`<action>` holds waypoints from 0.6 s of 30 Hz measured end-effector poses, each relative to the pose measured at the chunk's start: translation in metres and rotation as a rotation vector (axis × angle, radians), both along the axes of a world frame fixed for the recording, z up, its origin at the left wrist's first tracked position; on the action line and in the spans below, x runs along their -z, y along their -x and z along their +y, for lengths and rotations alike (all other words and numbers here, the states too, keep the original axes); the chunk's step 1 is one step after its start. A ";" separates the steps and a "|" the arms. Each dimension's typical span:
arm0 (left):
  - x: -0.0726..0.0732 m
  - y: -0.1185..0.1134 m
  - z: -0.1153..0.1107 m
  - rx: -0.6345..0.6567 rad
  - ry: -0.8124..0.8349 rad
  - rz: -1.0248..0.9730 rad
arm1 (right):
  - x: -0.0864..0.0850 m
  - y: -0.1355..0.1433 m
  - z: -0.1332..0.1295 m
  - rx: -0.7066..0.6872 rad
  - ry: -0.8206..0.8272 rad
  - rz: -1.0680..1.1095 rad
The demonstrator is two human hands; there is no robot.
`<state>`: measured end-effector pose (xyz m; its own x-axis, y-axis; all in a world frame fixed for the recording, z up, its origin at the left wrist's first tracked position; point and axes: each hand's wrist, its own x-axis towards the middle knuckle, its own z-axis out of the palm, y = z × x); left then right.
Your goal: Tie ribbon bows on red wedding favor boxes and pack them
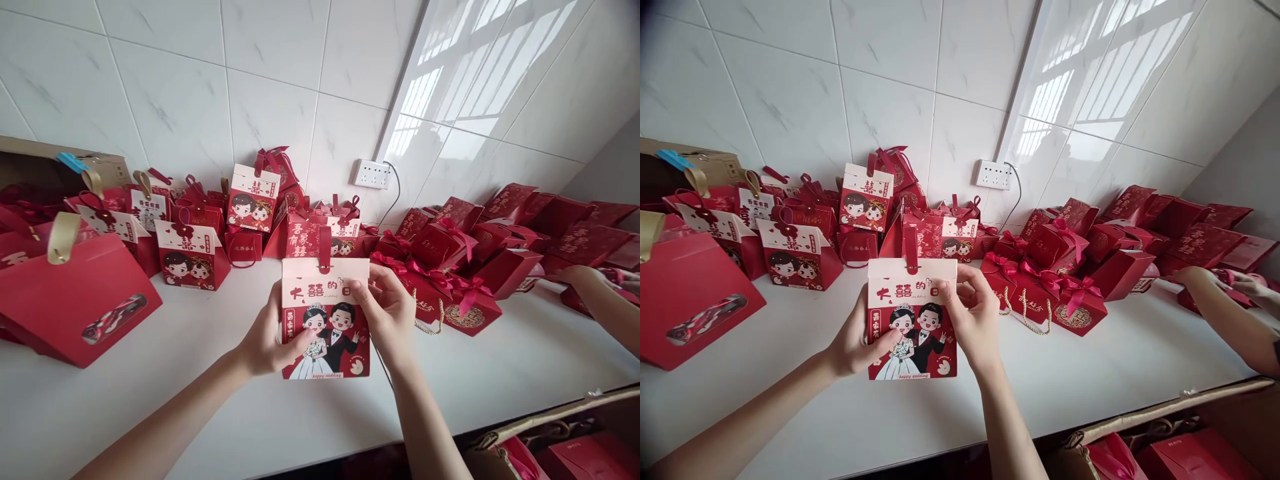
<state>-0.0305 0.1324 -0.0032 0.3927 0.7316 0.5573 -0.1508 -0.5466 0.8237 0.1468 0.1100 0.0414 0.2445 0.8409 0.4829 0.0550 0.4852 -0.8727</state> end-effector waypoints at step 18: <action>-0.013 -0.008 -0.023 0.021 -0.184 -0.091 | 0.003 -0.007 -0.049 0.043 0.059 0.024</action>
